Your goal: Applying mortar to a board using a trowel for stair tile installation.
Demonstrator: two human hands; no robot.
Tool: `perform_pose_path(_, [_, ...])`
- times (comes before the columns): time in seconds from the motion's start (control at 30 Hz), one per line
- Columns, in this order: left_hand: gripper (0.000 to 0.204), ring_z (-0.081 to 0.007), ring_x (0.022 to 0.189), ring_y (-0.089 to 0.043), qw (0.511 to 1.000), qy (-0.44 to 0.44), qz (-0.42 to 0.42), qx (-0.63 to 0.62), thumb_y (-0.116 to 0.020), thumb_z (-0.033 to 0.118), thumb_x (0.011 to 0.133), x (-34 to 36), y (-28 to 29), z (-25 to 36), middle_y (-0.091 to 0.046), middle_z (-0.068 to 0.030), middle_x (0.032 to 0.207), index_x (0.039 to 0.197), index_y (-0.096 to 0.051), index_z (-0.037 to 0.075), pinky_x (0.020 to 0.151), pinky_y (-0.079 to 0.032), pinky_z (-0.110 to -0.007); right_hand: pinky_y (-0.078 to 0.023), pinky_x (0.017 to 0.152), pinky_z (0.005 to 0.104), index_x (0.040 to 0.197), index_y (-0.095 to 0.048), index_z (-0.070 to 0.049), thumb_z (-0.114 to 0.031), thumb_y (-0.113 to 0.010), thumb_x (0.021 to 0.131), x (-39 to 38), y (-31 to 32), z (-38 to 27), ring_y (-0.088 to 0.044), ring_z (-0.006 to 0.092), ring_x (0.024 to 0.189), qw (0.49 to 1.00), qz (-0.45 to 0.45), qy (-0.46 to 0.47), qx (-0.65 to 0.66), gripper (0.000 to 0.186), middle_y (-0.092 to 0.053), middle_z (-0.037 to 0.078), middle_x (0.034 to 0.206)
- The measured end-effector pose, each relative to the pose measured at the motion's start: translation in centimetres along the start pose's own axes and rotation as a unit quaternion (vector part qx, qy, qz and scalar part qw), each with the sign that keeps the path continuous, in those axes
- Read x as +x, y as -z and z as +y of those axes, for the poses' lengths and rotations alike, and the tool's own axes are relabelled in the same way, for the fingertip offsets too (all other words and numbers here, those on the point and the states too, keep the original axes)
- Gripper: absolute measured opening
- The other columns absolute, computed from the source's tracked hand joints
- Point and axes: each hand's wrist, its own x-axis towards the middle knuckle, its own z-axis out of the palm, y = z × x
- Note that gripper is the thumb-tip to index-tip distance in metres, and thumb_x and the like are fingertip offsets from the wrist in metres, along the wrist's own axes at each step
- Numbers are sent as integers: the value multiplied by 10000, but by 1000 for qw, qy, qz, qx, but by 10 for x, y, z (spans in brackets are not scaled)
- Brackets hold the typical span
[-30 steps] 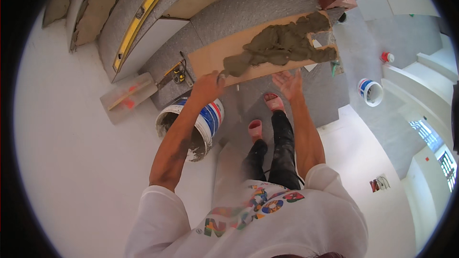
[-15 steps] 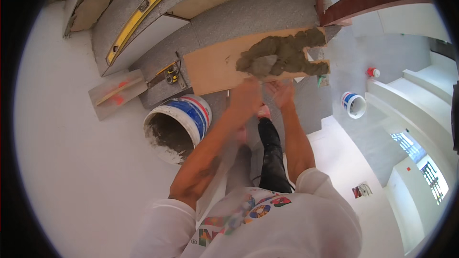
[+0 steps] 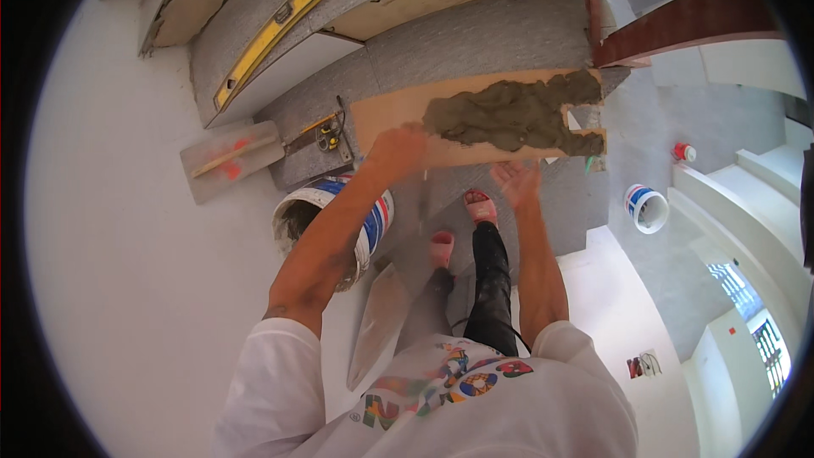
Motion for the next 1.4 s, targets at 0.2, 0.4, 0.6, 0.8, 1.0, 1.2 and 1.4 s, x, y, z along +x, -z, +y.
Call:
perform_pose_path(0.2, [371,-418,829,-603,952,165,-28,-256,-525,307,856,-18,-8,-38,-603,-277,839,860,-609,-53,738,-463,-463,-295,1054,466,1335,-249,147,-636,-355,890,3,5,-3,-336,372,1271,1000,-11,-4,10,907,-290,277,1380])
perform_pose_path(0.4, [455,-429,837,-590,961,133,-2,-241,-504,344,858,17,34,-15,-591,-308,881,882,-600,-100,748,-451,-476,-280,1064,476,1346,-241,135,-626,-366,890,1,4,4,-323,376,1285,1000,-23,14,-10,896,-278,277,1392])
perform_pose_path(0.6, [502,-441,905,-580,956,156,-96,-231,-469,365,859,20,44,-20,-579,-346,939,921,-598,-116,824,-453,-472,-264,1077,477,1367,-207,123,-612,-363,900,3,2,8,-286,380,1311,999,-21,-29,26,885,-221,286,1427])
perform_pose_path(0.8, [381,-436,780,-614,972,116,-40,-201,-502,300,867,-35,15,-2,-614,-283,857,890,-587,-70,727,-503,-457,-295,1071,446,1360,-184,147,-597,-387,899,-5,1,4,-298,373,1305,1000,0,17,18,899,-230,288,1417])
perform_pose_path(1.0, [285,-394,710,-624,996,40,47,-65,-508,258,873,-42,-10,-23,-612,-243,785,824,-557,-18,660,-509,-462,-287,1060,445,1340,-237,155,-656,-358,876,0,-4,6,-341,374,1283,999,-18,31,-24,942,-292,271,1386])
perform_pose_path(1.2, [333,-392,756,-625,973,165,42,-158,-500,290,878,-63,-19,-70,-617,-251,788,880,-582,-33,653,-497,-459,-275,1081,438,1361,-183,154,-592,-369,906,-5,-1,2,-312,380,1297,1000,-10,24,-12,893,-220,287,1426])
perform_pose_path(1.4, [380,-456,830,-580,882,289,83,-363,-477,312,889,-89,-80,-62,-597,-296,857,942,-587,-48,740,-459,-494,-266,1083,454,1362,-181,153,-609,-337,908,-7,-15,12,-317,379,1295,1000,-4,26,4,901,-242,292,1416])
